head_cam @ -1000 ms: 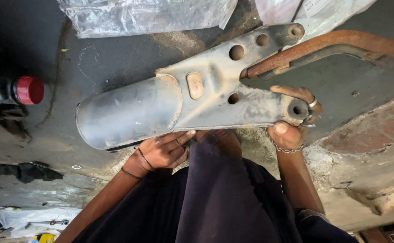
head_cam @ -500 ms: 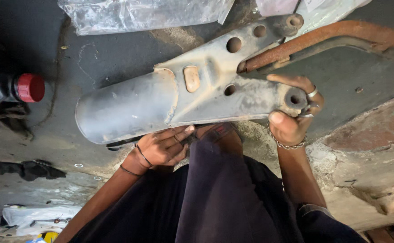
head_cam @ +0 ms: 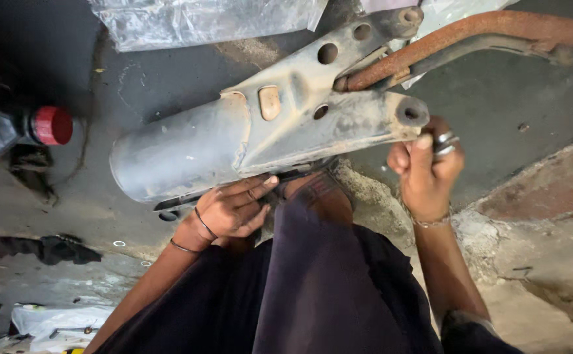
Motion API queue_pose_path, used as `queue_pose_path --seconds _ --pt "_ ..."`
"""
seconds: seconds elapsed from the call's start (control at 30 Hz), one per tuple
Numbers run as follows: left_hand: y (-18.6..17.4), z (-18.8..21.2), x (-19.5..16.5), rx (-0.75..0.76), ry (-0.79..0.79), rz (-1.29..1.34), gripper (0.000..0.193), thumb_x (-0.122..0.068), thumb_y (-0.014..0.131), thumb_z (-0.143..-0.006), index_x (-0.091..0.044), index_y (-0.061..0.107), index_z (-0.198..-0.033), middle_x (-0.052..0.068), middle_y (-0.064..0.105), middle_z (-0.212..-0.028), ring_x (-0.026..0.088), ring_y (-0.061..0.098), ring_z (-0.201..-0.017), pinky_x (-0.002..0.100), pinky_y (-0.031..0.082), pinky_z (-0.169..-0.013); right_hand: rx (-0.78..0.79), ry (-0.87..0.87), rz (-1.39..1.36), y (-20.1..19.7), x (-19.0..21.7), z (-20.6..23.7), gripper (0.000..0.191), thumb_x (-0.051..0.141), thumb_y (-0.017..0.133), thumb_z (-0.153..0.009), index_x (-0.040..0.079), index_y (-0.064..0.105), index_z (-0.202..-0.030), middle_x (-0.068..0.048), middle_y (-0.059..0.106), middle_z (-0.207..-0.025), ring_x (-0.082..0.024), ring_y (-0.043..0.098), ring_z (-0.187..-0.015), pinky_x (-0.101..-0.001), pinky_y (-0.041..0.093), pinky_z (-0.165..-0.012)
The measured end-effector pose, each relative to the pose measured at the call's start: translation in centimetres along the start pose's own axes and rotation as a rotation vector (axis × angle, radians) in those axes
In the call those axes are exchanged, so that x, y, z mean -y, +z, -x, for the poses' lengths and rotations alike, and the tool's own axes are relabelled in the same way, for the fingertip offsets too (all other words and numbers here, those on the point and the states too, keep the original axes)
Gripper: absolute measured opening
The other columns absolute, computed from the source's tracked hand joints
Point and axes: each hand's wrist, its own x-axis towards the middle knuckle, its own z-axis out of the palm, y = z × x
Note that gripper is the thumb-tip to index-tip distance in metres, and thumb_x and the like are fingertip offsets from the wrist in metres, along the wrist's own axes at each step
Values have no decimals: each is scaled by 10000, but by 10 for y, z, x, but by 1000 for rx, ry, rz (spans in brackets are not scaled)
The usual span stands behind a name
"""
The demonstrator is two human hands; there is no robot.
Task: The person uses a wrench to loosen and remove bolts from a motorcycle exhaust pipe, then uses a T-handle tool to detach a plastic cover. The person handles the exhaust and cover throughout the process.
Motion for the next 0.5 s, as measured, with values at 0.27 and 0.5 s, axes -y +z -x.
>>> queue_pose_path --seconds 0.27,0.5 --pt "3 -5 -12 0 23 52 127 -58 763 -861 45 694 -835 198 702 -1266 316 734 -998 400 610 -875 34 -59 769 -22 -29 36 368 242 478 -1138 38 734 -969 -81 666 -864 -193 609 -714 -303 470 -672" --pt "2 -3 -24 6 -39 108 187 -54 767 -858 12 641 -736 211 710 -1247 324 738 -983 393 608 -851 371 236 307 -35 -22 58 284 152 688 -961 30 732 -1215 -69 792 -981 -117 739 -851 -224 570 -688"
